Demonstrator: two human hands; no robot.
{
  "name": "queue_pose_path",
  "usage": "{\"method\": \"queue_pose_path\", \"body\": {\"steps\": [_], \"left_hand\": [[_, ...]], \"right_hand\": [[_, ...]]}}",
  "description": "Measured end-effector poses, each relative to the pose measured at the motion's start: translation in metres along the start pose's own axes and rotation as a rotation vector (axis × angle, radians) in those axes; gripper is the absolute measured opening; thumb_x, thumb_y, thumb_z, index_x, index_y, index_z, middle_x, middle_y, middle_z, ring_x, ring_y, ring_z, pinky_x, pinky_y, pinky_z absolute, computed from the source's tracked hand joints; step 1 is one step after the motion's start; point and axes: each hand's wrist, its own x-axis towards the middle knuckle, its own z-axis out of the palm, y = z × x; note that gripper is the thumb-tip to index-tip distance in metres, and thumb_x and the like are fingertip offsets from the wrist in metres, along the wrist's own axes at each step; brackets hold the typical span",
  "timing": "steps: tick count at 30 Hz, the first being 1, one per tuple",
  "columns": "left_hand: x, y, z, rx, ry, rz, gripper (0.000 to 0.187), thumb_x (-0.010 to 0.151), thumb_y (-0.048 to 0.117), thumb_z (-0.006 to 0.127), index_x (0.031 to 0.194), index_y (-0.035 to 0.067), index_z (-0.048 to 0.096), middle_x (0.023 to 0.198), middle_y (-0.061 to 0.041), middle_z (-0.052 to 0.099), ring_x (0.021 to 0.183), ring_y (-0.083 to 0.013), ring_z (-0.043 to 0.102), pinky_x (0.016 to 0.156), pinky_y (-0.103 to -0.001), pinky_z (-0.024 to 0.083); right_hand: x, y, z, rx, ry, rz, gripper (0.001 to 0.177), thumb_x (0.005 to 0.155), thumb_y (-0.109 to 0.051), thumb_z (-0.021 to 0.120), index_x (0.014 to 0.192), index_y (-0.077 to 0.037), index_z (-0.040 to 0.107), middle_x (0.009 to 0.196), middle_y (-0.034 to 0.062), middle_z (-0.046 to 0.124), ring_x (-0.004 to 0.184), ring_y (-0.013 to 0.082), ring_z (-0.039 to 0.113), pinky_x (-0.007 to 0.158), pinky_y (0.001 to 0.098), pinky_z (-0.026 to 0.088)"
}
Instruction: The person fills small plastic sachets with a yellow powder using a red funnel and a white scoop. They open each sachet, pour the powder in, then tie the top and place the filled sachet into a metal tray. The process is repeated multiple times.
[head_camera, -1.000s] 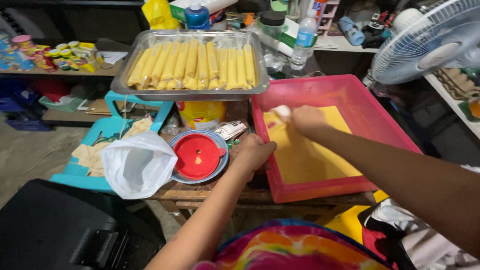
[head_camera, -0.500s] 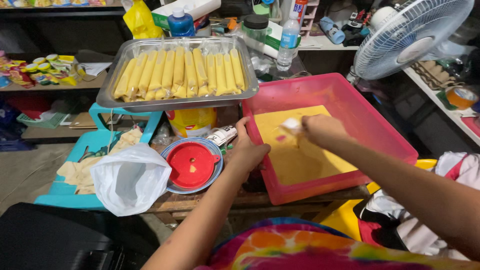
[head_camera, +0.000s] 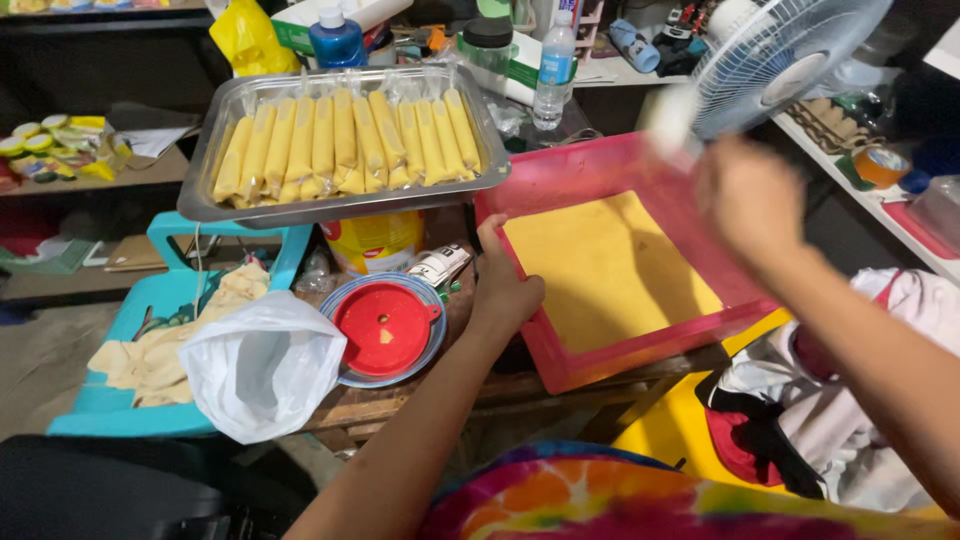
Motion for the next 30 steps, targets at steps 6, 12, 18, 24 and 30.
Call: {"method": "queue_pose_path", "body": {"steps": [6,12,18,24,30], "left_hand": [[-0.003,-0.007,0.000,-0.083,0.003,0.053,0.084,0.071,-0.001,0.065,0.144,0.012,0.024,0.130,-0.030,0.050,0.118,-0.0430,0.056,0.093,-0.048,0.052],[-0.017,-0.002,0.002,-0.076,0.087,0.184,0.081,0.073,-0.003,0.069,0.140,0.007,0.024,0.135,-0.030,0.045,0.125,-0.0419,0.051,0.102,-0.046,0.045],[-0.032,0.026,-0.026,-0.038,-0.014,0.084,0.075,0.082,0.009,0.073,0.140,0.009,0.024,0.127,-0.021,0.054,0.096,-0.0339,0.065,0.083,-0.045,0.053],[-0.035,0.053,-0.094,-0.047,0.169,0.151,0.064,0.085,0.003,0.059,0.143,0.008,0.032,0.099,-0.013,0.062,0.085,-0.0223,0.067,0.075,-0.034,0.055],[-0.046,0.062,-0.191,-0.072,0.515,0.332,0.058,0.088,-0.011,0.043,0.142,0.009,0.046,0.105,-0.009,0.058,0.085,-0.0160,0.054,0.069,-0.026,0.047]], "right_hand": [[-0.036,-0.016,0.015,0.009,-0.154,0.097,0.018,0.103,-0.025,0.062,0.099,-0.007,0.064,0.082,0.0244,0.068,0.077,0.0445,0.067,0.068,0.0572,0.052],[-0.037,-0.021,0.006,-0.088,-0.306,0.147,0.016,0.097,-0.025,0.063,0.101,-0.010,0.067,0.083,0.0205,0.071,0.079,0.0422,0.069,0.069,0.0561,0.053],[-0.038,-0.051,-0.002,0.144,-0.279,0.309,0.026,0.101,-0.032,0.064,0.102,-0.007,0.070,0.084,0.0204,0.071,0.081,0.0414,0.069,0.070,0.0535,0.053],[-0.009,-0.107,-0.022,0.721,-0.155,0.325,0.021,0.107,-0.025,0.061,0.104,-0.005,0.067,0.078,0.0095,0.067,0.071,0.0199,0.063,0.064,0.0367,0.049],[-0.019,-0.204,-0.017,0.848,-0.332,0.122,0.021,0.101,-0.025,0.060,0.104,-0.005,0.066,0.077,0.0134,0.066,0.066,0.0245,0.064,0.064,0.0393,0.051]]}}
